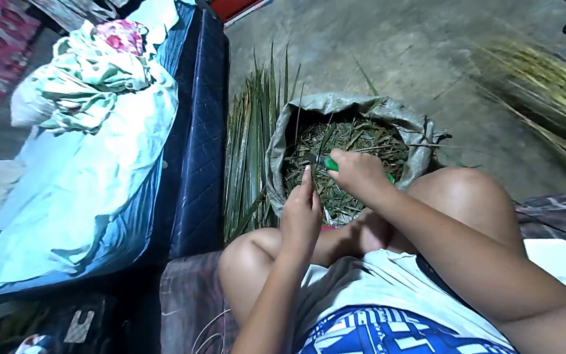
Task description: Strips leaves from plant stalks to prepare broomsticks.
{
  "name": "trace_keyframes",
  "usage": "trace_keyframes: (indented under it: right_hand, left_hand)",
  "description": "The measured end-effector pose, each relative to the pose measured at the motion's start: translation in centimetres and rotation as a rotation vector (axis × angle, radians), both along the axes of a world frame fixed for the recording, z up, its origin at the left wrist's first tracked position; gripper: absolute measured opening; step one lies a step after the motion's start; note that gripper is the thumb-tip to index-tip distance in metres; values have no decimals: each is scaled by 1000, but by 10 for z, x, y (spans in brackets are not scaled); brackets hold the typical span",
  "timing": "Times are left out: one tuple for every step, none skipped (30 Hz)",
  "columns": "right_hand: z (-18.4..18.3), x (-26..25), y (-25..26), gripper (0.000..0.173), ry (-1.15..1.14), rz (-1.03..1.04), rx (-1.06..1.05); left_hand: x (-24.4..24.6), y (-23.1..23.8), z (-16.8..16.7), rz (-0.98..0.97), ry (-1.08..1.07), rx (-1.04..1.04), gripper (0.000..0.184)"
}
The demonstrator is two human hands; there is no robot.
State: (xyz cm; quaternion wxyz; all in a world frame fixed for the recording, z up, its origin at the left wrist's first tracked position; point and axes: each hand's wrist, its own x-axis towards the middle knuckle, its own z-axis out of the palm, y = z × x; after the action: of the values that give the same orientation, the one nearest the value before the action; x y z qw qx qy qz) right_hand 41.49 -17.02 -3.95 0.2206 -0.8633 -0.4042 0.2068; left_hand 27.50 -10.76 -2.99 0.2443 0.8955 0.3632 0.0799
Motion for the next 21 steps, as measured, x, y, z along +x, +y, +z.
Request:
trace_keyframes:
  right_hand:
    - [-1,1,-1,25,-4,4,5]
    - [-2,1,-1,25,-6,7,-1]
    - [-3,2,-1,25,-11,4,0]
    - [-4,3,-1,25,-17,-5,9]
    - [-6,6,-1,24,-14,-23,20]
    - [-8,11,0,24,2,-54,26]
    - [-10,20,1,25,37,-102,33]
    - [-11,31,2,27,80,-161,20]
    - [-12,42,2,28,110,-220,15]
    - [-12,50,1,28,123,-262,20]
    - [-10,52,-1,27,133,-282,38]
    - [-8,48,-4,26,140,-271,77]
    - [-6,38,-7,23,154,-231,131]
    - [-5,27,-9,21,191,-171,148]
    - [-3,15,-9,20,234,-90,131]
    - [-1,5,-9,20,267,0,97]
    - [1,-3,-8,21,280,84,64]
    - [2,-7,-7,23,273,142,46]
    - [1,-8,-7,24,244,165,48]
    - [-2,-5,-6,23,203,152,68]
    - [-6,2,-5,22,157,108,99]
  left_hand:
    - [0,0,-1,-3,-5,4,46]
    - [0,0,-1,-6,-8,5,46]
    - [0,-1,-1,-9,-8,3,46]
    - [0,-1,-1,-11,-5,0,46]
    - [-1,-1,-1,-15,-2,-6,46]
    - [-3,-2,-1,-18,-5,-12,45]
    - [-5,-2,-2,-22,-6,-22,45]
    - [-7,-3,-3,-25,-10,-26,44]
    - [-9,-4,-4,-26,-15,-30,45]
    - [-11,-4,-5,-25,-22,-36,45]
    - [-12,-4,-6,-23,-31,-48,44]
    - [-12,-2,-6,-18,-50,-72,44]
    - [-12,0,-6,-9,-68,-111,44]
    - [-12,2,-6,1,-90,-151,43]
    - [-12,5,-6,13,-120,-190,42]
    - [-12,7,-5,26,-148,-232,41]
    - [-12,8,-4,40,-171,-280,40]
    - [-12,9,-3,52,-196,-334,38]
    - [-13,10,-3,58,-226,-400,38]
    - [-14,11,-3,57,-248,-466,39]
    - [-15,11,-3,52,-260,-518,39]
